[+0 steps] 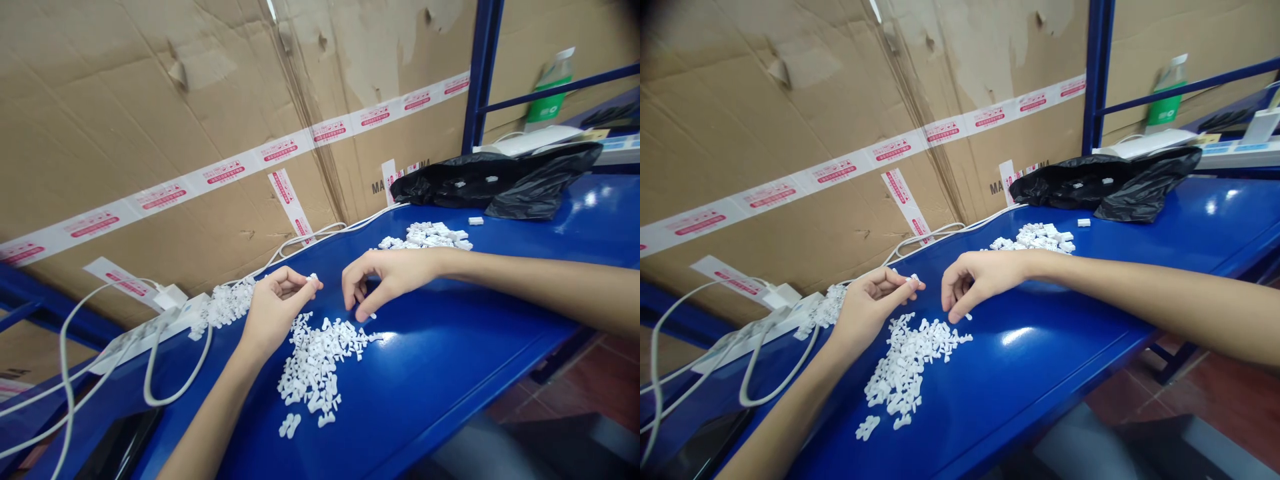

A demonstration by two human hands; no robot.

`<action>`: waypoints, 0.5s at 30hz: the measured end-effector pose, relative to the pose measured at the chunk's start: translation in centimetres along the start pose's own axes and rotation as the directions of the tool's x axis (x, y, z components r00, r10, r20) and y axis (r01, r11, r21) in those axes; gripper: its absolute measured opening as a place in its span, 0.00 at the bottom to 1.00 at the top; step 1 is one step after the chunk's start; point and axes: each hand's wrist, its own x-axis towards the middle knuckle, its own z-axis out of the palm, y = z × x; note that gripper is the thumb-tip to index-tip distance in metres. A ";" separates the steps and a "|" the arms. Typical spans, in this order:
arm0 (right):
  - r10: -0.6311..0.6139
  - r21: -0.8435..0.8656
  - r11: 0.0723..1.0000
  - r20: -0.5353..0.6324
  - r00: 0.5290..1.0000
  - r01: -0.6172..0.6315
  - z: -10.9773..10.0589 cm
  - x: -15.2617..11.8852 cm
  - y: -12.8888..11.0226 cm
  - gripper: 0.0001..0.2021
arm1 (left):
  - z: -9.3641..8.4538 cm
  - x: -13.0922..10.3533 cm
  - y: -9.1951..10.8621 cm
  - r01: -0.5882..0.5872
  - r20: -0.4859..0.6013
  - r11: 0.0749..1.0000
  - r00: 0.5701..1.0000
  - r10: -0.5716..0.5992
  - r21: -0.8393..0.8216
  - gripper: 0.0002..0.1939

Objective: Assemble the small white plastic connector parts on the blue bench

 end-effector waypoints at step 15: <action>-0.007 -0.026 1.000 -0.070 0.998 0.005 -0.1 0.3 0.6 0.08 | 0.1 -0.1 0.2 0.057 0.023 0.998 0.998 -0.057 0.009 0.16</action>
